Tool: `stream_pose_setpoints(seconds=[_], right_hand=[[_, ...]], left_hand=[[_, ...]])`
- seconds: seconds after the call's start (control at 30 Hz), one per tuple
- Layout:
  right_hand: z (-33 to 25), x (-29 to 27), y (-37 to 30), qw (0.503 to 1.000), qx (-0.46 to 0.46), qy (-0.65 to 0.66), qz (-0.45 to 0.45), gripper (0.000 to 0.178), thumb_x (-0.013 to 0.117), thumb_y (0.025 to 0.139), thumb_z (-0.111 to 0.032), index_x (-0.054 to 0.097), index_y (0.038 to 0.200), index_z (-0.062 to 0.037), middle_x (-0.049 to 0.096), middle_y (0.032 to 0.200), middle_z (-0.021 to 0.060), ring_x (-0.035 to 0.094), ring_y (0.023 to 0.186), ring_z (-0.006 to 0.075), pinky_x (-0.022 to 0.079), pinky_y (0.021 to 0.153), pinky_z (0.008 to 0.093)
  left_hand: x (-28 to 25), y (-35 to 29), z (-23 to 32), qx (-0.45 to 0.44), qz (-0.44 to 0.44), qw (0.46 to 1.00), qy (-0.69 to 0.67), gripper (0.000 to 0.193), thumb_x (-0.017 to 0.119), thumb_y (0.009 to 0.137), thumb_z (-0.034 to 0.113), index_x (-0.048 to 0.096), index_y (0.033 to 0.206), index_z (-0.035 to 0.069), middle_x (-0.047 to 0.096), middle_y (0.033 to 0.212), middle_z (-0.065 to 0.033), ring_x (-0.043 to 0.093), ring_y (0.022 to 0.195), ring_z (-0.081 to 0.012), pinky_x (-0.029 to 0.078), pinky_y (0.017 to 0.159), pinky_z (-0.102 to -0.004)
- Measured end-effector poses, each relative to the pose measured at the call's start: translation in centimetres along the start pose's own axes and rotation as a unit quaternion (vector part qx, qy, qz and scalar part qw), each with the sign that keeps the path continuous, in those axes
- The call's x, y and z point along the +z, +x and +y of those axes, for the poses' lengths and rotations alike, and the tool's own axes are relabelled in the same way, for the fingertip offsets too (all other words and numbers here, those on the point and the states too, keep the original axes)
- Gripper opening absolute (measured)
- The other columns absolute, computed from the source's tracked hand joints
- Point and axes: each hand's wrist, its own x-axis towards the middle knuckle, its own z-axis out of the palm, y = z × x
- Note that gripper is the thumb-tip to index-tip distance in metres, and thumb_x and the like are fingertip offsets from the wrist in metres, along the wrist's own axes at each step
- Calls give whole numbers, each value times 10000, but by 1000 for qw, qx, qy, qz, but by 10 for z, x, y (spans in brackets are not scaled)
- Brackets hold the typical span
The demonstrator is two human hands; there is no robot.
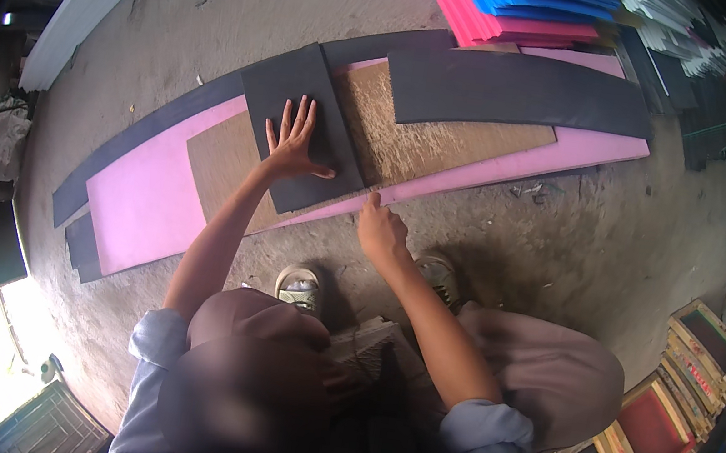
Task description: The person sits on the floor and uses a utility knife to cut black foam sheets into rectangular pieces. They repeatedly align the foam on a pink mat, score the material, and separate the cut sections, stacking the finished pieces nearby.
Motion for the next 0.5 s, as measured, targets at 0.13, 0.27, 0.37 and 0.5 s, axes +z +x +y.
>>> stream_pose_setpoints(seconds=[0.13, 0.27, 0.37, 0.5], right_hand=[[4, 9, -7, 1000, -21, 0, 17, 213, 454, 855, -174, 411, 961, 6, 605, 670, 222, 625, 663, 376, 516, 540, 434], [9, 8, -12, 1000, -16, 7, 12, 218, 461, 857, -181, 404, 958, 4, 603, 652, 215, 627, 653, 363, 517, 531, 422], [10, 8, -12, 1000, -9, 1, 10, 232, 451, 866, -198, 404, 986, -5, 604, 651, 212, 626, 648, 363, 512, 531, 436], [9, -17, -2, 1000, -8, 15, -22, 226, 429, 877, -222, 448, 961, -13, 609, 674, 204, 617, 661, 380, 504, 571, 450]], left_hand=[[6, -1, -7, 23, 33, 999, -14, 1371, 771, 395, 581, -41, 1402, 128, -60, 1469, -66, -121, 1337, -295, -72, 974, -629], [8, 0, -5, 23, 26, 999, -12, 1369, 765, 406, 587, -62, 1399, 136, -74, 1469, -57, -134, 1336, -281, -74, 981, -618], [5, 2, -3, 17, 15, 1000, -8, 1373, 762, 411, 591, -80, 1396, 140, -82, 1468, -50, -141, 1336, -268, -77, 988, -606], [5, 4, -7, 21, 26, 999, -17, 1394, 761, 379, 605, -49, 1399, 108, -52, 1470, -67, -121, 1339, -286, -70, 977, -623]])
